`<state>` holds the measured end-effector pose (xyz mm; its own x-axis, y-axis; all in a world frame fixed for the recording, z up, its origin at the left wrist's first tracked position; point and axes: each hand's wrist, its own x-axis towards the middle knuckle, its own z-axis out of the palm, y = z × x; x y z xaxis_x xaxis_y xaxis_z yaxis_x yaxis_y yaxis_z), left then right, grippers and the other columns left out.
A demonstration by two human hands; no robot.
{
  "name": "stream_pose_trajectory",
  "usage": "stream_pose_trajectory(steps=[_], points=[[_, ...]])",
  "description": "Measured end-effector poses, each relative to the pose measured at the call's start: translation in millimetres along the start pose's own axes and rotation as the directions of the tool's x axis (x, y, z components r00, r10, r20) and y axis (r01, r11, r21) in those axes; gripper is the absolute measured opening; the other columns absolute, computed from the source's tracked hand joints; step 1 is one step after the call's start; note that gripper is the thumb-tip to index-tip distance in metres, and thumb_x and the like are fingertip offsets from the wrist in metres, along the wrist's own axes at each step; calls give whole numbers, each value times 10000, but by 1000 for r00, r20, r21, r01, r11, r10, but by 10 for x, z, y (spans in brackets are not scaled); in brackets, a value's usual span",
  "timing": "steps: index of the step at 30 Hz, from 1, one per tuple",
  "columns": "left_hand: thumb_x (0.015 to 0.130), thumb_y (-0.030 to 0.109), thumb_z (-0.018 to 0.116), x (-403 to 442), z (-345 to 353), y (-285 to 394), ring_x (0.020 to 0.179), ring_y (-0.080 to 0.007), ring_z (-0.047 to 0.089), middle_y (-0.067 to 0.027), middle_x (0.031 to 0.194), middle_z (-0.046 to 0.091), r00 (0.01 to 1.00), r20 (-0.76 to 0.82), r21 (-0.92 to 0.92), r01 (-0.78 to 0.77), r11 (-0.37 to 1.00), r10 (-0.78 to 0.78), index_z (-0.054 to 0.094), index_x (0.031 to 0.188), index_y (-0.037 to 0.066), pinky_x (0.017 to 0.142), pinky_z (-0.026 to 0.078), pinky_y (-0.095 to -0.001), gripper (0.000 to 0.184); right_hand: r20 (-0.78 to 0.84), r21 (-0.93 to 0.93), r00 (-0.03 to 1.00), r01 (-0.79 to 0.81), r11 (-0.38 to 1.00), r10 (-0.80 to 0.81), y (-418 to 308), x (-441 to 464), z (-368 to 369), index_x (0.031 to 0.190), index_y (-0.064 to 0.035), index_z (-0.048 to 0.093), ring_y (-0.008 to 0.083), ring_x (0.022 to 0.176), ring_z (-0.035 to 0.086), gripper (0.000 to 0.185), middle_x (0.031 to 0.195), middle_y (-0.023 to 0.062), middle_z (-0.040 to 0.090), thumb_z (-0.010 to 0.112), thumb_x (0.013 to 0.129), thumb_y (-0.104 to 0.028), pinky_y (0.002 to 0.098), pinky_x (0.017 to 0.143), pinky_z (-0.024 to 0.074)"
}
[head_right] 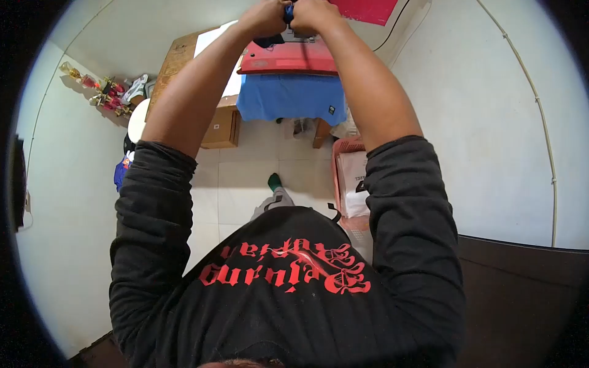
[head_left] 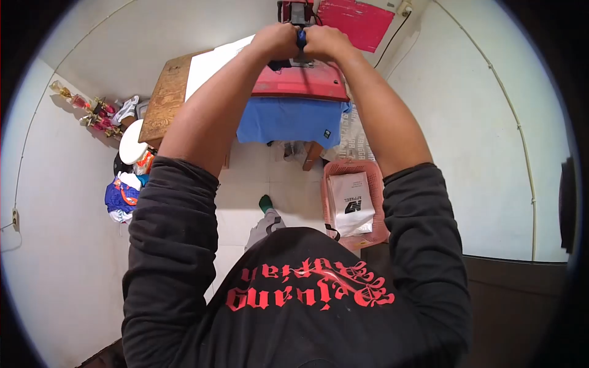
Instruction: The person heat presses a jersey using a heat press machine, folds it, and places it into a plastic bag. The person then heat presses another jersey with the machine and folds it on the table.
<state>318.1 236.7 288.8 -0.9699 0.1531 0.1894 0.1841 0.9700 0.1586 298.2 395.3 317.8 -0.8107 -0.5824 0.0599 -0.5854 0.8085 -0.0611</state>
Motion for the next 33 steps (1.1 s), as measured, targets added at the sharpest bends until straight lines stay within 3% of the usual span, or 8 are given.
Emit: stream_pose_trajectory(steps=[5, 9, 12, 16, 19, 26, 31, 33], points=[[763, 282, 685, 641, -344, -216, 979, -379, 752, -221, 1042, 768, 996, -92, 92, -2, 996, 10, 796, 998, 29, 865, 604, -454, 363, -98, -32, 995, 27, 999, -30, 207, 551, -402, 928, -27, 785, 375, 894, 754, 318, 926, 218, 765, 658, 692, -197, 463, 797, 590], [756, 267, 744, 895, -883, -227, 982, -342, 744, -209, 1014, 771, 998, 55, 38, 19, 999, -21, 788, 1039, 34, 843, 597, -435, 370, 41, -55, 994, 105, 993, -103, 358, 971, -725, 1111, 18, 752, 331, 853, 730, 477, 941, 228, 754, 753, 729, -268, 427, 790, 570], [747, 249, 800, 985, -1188, -169, 984, -302, 736, -196, 987, 774, 981, 189, 0, 53, 999, -52, 777, 1081, 34, 826, 588, -420, 397, 97, 282, 984, 115, 953, -148, 436, 1096, -989, 960, -48, 786, 359, 975, 737, 269, 898, 186, 748, 727, 711, -131, 448, 774, 601], [719, 282, 804, 1252, -1592, -233, 739, -260, 722, -151, 868, 772, 992, 45, 79, 117, 990, -121, 791, 928, 7, 621, 574, -394, 345, 112, 542, 982, 65, 838, -149, 565, 1501, -1289, 804, -9, 776, 255, 632, 609, 208, 708, 85, 675, 750, 678, -173, 394, 562, 478], [687, 241, 818, 1412, -1874, -220, 729, -248, 717, -155, 860, 764, 985, 143, 75, 84, 994, -94, 793, 927, 21, 618, 574, -396, 326, 3, 235, 998, 61, 970, -63, 513, 1572, -1643, 796, -14, 771, 237, 590, 552, 194, 704, 79, 660, 790, 673, -162, 362, 525, 434], [674, 231, 839, 1985, -2273, -413, 755, -239, 709, -130, 891, 768, 982, 166, -4, 95, 995, -93, 806, 947, 30, 649, 562, -388, 340, 183, 489, 977, 4, 872, -107, 698, 2068, -2122, 643, -116, 624, 145, 492, 425, 227, 595, 0, 539, 835, 713, -154, 342, 464, 291], [688, 235, 832, 2331, -2543, -500, 744, -255, 707, -129, 870, 758, 988, 151, 120, -41, 992, 23, 798, 941, 35, 642, 556, -411, 324, 46, 339, 999, -1, 941, -16, 632, 2095, -2450, 898, -19, 733, 223, 746, 680, 266, 838, 101, 700, 842, 715, -180, 383, 690, 605], [696, 216, 813, 2325, -2642, -451, 734, -250, 708, -131, 861, 753, 983, 158, 34, 88, 996, -92, 789, 917, 32, 621, 556, -424, 288, 42, 337, 999, -2, 942, -13, 641, 2141, -2539, 880, -44, 734, 208, 716, 659, 218, 798, 77, 687, 823, 728, -172, 369, 678, 584]])
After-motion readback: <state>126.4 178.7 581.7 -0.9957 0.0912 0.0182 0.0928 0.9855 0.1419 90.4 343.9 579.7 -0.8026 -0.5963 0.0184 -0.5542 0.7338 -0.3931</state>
